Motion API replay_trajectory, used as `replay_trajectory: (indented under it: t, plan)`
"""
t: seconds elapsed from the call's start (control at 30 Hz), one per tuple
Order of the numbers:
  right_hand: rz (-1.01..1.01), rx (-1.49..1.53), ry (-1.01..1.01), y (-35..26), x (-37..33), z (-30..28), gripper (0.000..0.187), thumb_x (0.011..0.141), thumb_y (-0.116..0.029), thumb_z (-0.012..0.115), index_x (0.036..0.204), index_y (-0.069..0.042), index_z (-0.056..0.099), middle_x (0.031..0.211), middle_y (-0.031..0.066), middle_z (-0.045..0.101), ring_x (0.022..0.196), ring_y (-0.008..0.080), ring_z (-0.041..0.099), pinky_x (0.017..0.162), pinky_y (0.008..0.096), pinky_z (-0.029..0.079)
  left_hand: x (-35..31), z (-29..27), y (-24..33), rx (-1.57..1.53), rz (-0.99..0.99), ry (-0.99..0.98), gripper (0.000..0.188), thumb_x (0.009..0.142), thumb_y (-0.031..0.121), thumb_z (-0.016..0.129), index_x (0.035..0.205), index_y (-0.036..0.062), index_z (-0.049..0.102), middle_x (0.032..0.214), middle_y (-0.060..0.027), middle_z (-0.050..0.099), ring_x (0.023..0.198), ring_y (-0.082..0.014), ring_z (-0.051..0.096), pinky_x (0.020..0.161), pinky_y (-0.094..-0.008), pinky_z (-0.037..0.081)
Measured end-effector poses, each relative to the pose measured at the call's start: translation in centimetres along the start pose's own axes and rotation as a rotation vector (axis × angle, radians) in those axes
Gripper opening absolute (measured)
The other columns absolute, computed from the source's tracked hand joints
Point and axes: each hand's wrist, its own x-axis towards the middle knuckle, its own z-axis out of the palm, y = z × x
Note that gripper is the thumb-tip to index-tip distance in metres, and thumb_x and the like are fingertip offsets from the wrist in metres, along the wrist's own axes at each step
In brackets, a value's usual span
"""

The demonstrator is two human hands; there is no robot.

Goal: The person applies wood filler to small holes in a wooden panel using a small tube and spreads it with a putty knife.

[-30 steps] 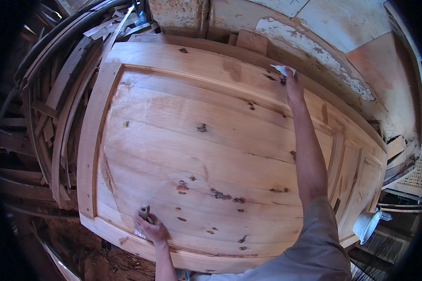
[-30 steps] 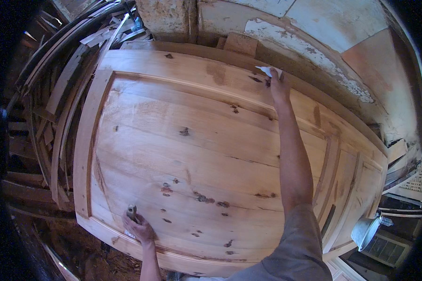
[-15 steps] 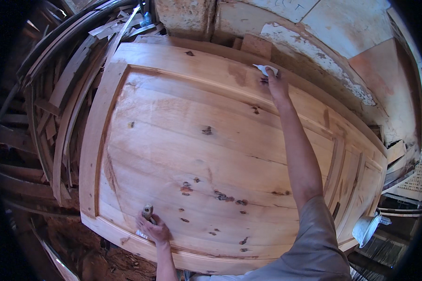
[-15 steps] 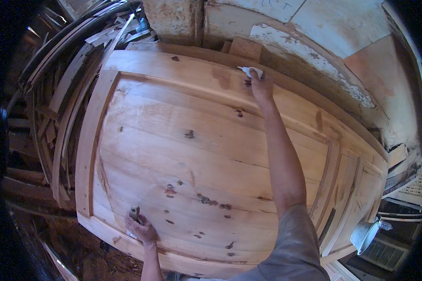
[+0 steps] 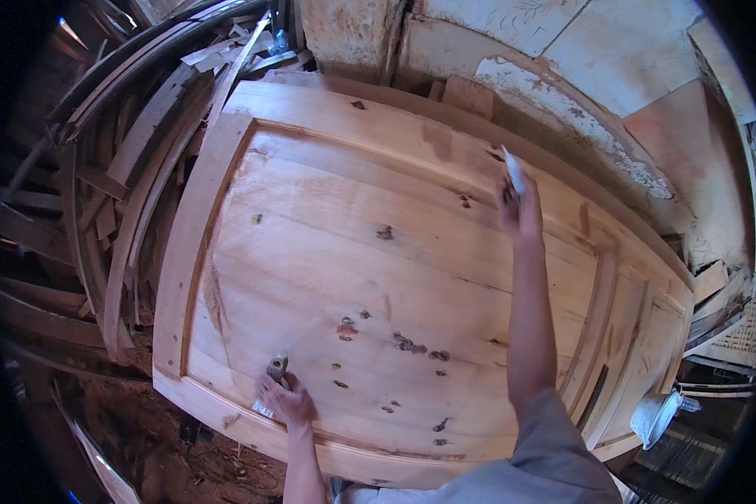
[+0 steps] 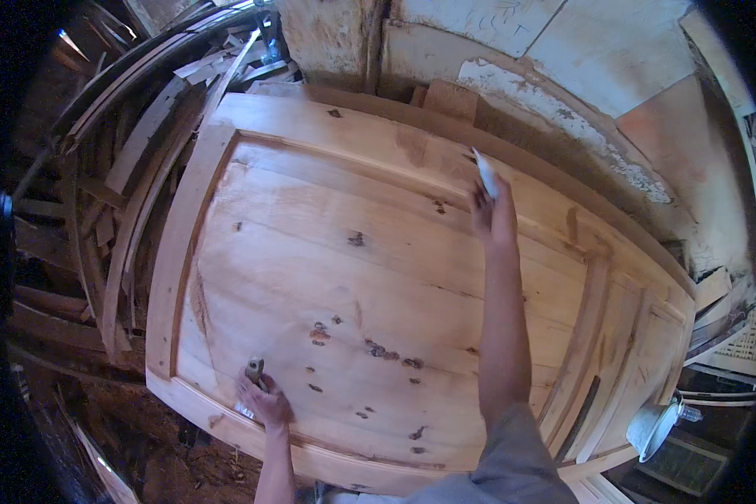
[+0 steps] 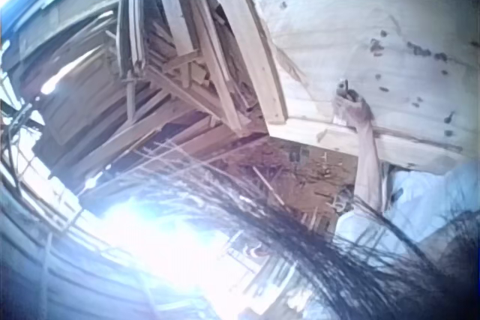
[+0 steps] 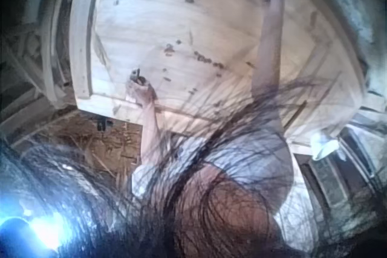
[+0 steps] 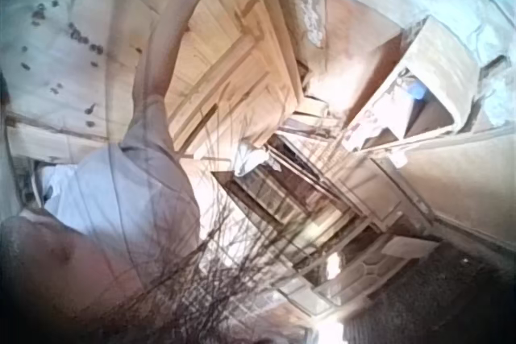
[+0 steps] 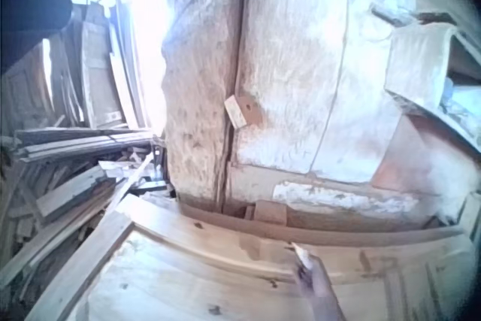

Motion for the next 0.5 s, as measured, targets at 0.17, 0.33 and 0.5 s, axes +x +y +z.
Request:
replay_trajectory:
  t: [0.17,0.33,0.5]
  plan:
    - [0.051,0.292,-0.196,-2.2,-15.7,-7.2,0.022,0.093,-0.022,0.057,0.099,-0.001,0.055,0.076,0.0043,0.052,0.071,0.0147,0.053,0.066,0.0263,0.051,0.1,-0.4,0.4,0.002,0.011,0.002,0.036,0.082,0.015,0.059,0.113,-0.0006,0.051,0.104,-0.0213,0.057,0.1,-0.0398,0.052,0.089,-0.0481,0.038]
    - [0.219,0.331,0.093,-5.2,-31.7,-13.2,0.023,0.092,-0.027,0.055,0.093,-0.005,0.056,0.074,0.0035,0.053,0.07,0.0157,0.054,0.063,0.0278,0.049,-0.6,-0.4,1.0,0.03,0.03,-0.003,0.039,0.084,0.022,0.059,0.115,-0.0001,0.051,0.107,-0.0217,0.058,0.104,-0.039,0.053,0.089,-0.0485,0.039]
    - [0.173,0.214,0.132,-8.7,-43.8,-19.2,0.023,0.093,-0.031,0.052,0.094,-0.008,0.057,0.078,0.0018,0.055,0.073,0.0146,0.055,0.066,0.0282,0.05,-0.8,-3.0,-0.5,0.07,0.052,-0.013,0.046,0.089,0.035,0.056,0.118,-0.0006,0.05,0.112,-0.0214,0.056,0.106,-0.0376,0.053,0.088,-0.0485,0.04]
